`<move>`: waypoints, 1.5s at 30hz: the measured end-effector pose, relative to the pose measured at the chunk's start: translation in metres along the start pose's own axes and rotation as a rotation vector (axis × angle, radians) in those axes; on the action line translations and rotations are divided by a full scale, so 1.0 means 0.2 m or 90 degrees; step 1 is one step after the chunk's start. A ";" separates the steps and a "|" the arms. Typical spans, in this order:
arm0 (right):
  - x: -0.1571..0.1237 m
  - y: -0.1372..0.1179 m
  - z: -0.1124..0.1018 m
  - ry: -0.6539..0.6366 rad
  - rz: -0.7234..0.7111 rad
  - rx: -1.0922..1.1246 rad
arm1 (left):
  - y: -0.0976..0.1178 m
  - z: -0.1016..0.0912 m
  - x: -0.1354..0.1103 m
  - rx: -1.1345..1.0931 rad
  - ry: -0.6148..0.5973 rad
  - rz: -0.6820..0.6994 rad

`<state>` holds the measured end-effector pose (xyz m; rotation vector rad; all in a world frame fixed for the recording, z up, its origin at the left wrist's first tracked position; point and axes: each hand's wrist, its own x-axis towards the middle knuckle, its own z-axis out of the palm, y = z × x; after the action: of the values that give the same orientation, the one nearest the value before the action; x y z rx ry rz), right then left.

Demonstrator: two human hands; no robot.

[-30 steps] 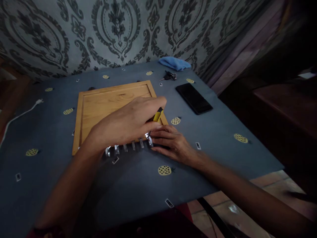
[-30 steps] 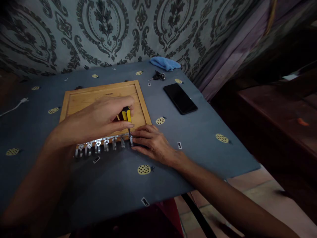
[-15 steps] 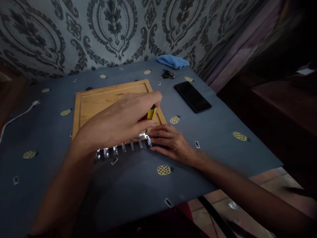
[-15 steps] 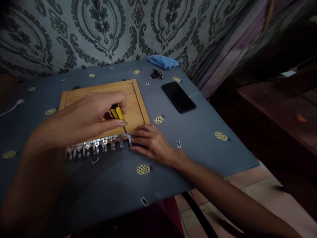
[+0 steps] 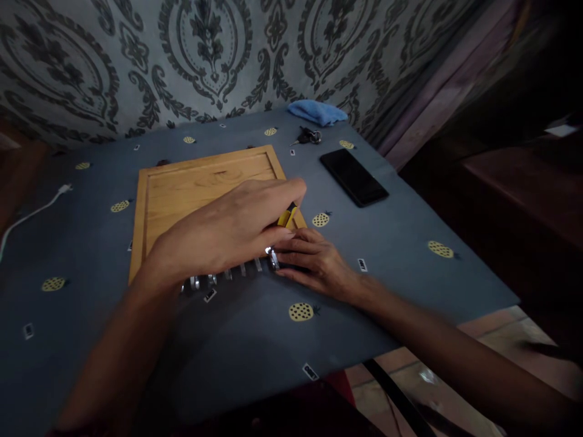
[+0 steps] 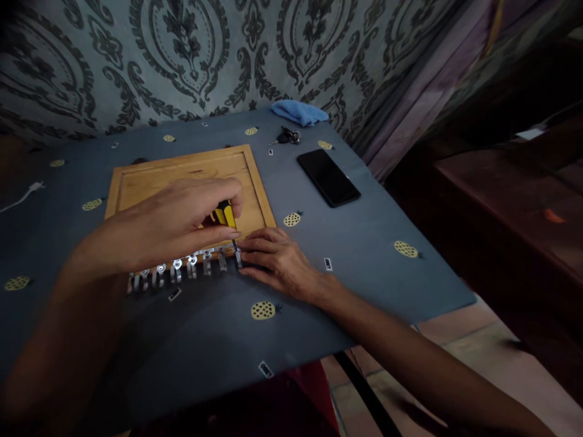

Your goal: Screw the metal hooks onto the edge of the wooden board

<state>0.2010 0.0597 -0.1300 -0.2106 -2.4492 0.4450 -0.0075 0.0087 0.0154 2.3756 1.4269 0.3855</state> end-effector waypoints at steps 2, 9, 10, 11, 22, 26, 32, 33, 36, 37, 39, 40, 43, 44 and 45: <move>0.00 0.00 0.00 0.003 -0.004 0.002 | 0.00 0.00 0.00 -0.002 0.000 0.001; 0.00 0.00 0.00 0.005 -0.006 0.002 | 0.00 0.01 -0.01 -0.004 0.008 -0.001; 0.00 0.00 0.00 0.005 -0.007 0.002 | 0.00 0.01 -0.01 -0.002 0.007 -0.002; 0.00 0.00 0.00 0.003 -0.007 0.002 | 0.00 0.01 -0.01 0.000 0.005 -0.001; -0.01 0.01 0.01 0.009 -0.015 -0.005 | 0.00 -0.01 -0.02 -0.022 -0.022 0.028; -0.01 0.01 0.01 0.007 -0.015 -0.006 | 0.00 0.00 -0.02 -0.022 -0.012 0.023; 0.01 0.00 -0.02 -0.021 -0.011 0.011 | -0.01 0.04 -0.03 -0.015 0.068 0.013; 0.02 0.00 -0.02 -0.031 -0.014 0.006 | -0.01 0.05 -0.03 -0.015 0.085 0.012; 0.04 0.00 -0.04 -0.045 -0.037 -0.027 | -0.01 0.08 -0.04 -0.019 0.117 0.008; 0.05 0.00 -0.05 -0.045 -0.044 -0.039 | -0.01 0.09 -0.05 -0.023 0.121 0.005; 0.06 0.00 -0.05 -0.046 -0.055 -0.058 | 0.00 0.12 -0.06 -0.037 0.127 -0.002; 0.06 0.00 -0.06 -0.045 -0.059 -0.064 | 0.00 0.13 -0.06 -0.048 0.131 -0.003; 0.05 0.00 -0.04 -0.030 -0.053 -0.062 | 0.01 0.14 -0.08 -0.097 0.134 0.006; 0.05 0.00 -0.04 -0.020 -0.045 -0.054 | 0.01 0.15 -0.09 -0.113 0.128 0.011; 0.04 0.00 -0.03 -0.011 -0.039 -0.043 | 0.01 0.14 -0.10 -0.124 0.121 0.017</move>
<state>0.1985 0.0631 -0.1211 -0.1607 -2.4831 0.3386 -0.0043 -0.0138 -0.0113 2.2517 1.3684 0.7388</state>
